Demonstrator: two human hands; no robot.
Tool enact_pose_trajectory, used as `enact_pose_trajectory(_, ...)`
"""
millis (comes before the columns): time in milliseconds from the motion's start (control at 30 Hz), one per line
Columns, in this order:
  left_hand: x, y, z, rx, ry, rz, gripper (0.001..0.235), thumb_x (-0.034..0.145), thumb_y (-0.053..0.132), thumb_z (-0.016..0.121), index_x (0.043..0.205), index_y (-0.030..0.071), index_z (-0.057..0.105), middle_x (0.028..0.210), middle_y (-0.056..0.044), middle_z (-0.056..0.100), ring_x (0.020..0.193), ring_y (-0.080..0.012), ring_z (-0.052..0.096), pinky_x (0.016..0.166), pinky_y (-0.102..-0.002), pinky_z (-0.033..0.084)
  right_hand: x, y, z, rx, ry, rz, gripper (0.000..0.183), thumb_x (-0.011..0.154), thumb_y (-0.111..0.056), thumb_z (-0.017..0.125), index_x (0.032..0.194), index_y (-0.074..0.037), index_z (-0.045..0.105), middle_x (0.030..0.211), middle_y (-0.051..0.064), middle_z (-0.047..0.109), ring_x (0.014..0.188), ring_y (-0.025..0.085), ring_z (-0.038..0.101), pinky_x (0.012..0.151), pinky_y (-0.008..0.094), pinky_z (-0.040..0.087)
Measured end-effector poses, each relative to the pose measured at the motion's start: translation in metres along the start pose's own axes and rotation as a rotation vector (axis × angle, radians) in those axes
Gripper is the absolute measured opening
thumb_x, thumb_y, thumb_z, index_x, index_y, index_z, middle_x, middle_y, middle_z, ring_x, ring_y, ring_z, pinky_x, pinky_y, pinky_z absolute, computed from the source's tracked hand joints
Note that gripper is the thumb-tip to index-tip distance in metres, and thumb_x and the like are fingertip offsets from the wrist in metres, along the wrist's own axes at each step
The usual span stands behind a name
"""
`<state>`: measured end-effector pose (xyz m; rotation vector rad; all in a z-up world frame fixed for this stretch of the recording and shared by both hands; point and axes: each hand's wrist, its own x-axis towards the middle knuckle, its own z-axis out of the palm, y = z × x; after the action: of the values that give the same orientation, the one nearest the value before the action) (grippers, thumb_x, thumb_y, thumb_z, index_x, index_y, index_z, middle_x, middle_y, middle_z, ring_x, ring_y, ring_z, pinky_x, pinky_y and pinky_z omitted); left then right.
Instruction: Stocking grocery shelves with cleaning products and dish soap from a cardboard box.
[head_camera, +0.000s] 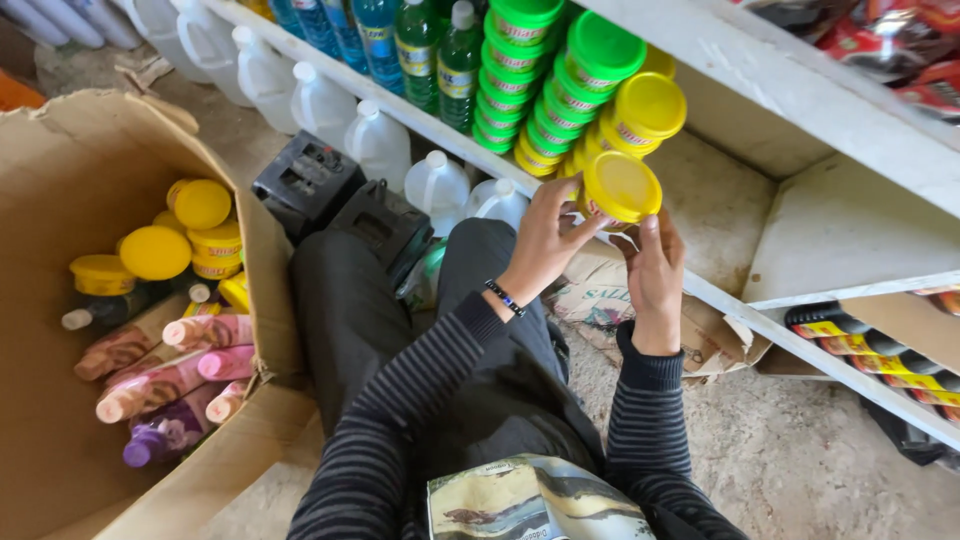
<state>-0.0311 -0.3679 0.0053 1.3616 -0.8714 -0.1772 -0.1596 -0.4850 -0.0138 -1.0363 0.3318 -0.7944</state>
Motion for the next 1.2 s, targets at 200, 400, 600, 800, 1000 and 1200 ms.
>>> enact_pose_trajectory(200, 0.022, -0.006, 0.040, 0.004, -0.056, 0.062, 0.050, 0.096, 0.027, 0.075, 0.132, 0.000, 0.052, 0.123, -0.016, 0.063, 0.110, -0.0258, 0.071, 0.091, -0.035, 0.060, 0.024, -0.016, -0.024, 0.019, 0.127, -0.116, 0.018, 0.106, -0.017, 0.065, 0.119, -0.006, 0.060, 0.112, 0.007, 0.069, 0.097, 0.019, 0.071, 0.087, 0.035, 0.060)
enact_pose_trajectory(400, 0.046, -0.036, 0.065, 0.296, -0.028, 0.332, 0.053, 0.094, 0.014, 0.073, 0.140, 0.001, 0.050, 0.137, -0.021, 0.059, 0.131, -0.0384, 0.057, 0.112, -0.044, 0.047, 0.051, -0.030, -0.039, 0.004, 0.168, -0.148, 0.023, 0.104, -0.011, 0.065, 0.125, -0.006, 0.057, 0.119, 0.007, 0.067, 0.103, 0.016, 0.070, 0.089, 0.033, 0.061)
enact_pose_trajectory(600, 0.081, -0.072, 0.077, 0.171, -0.102, 0.239, 0.064, 0.090, 0.014, 0.071, 0.148, 0.000, 0.047, 0.140, -0.019, 0.059, 0.130, -0.0303, 0.059, 0.108, -0.036, 0.048, 0.078, -0.042, -0.037, -0.051, 0.109, -0.148, 0.035, 0.101, -0.008, 0.069, 0.134, -0.007, 0.056, 0.123, 0.004, 0.066, 0.103, 0.015, 0.068, 0.088, 0.031, 0.060)
enact_pose_trajectory(800, 0.133, -0.080, 0.084, -0.502, -0.313, -0.125, 0.055, 0.093, 0.013, 0.064, 0.145, -0.002, 0.056, 0.136, -0.006, 0.067, 0.122, -0.0140, 0.061, 0.101, -0.029, 0.049, 0.138, -0.048, -0.055, -0.271, 0.090, -0.177, 0.039, 0.096, -0.010, 0.075, 0.132, -0.008, 0.061, 0.120, 0.001, 0.072, 0.103, 0.011, 0.067, 0.079, 0.026, 0.054)
enact_pose_trajectory(1000, 0.155, -0.024, 0.074, -0.476, -0.262, -0.523, 0.048, 0.100, 0.043, 0.052, 0.131, 0.009, 0.062, 0.126, -0.004, 0.070, 0.113, -0.0123, 0.067, 0.081, -0.027, 0.053, 0.159, -0.057, -0.057, -0.325, 0.138, -0.114, 0.035, 0.094, -0.012, 0.075, 0.126, -0.006, 0.062, 0.110, 0.003, 0.070, 0.093, 0.015, 0.069, 0.066, 0.028, 0.049)
enact_pose_trajectory(1200, 0.173, -0.125, 0.089, -0.185, -0.298, -0.116, 0.057, 0.093, 0.008, 0.061, 0.149, 0.001, 0.054, 0.136, -0.013, 0.068, 0.114, -0.0186, 0.068, 0.092, -0.033, 0.057, 0.163, -0.058, -0.056, -0.212, 0.156, -0.164, 0.038, 0.091, -0.003, 0.074, 0.126, -0.007, 0.060, 0.126, 0.001, 0.067, 0.109, 0.016, 0.070, 0.079, 0.029, 0.057)
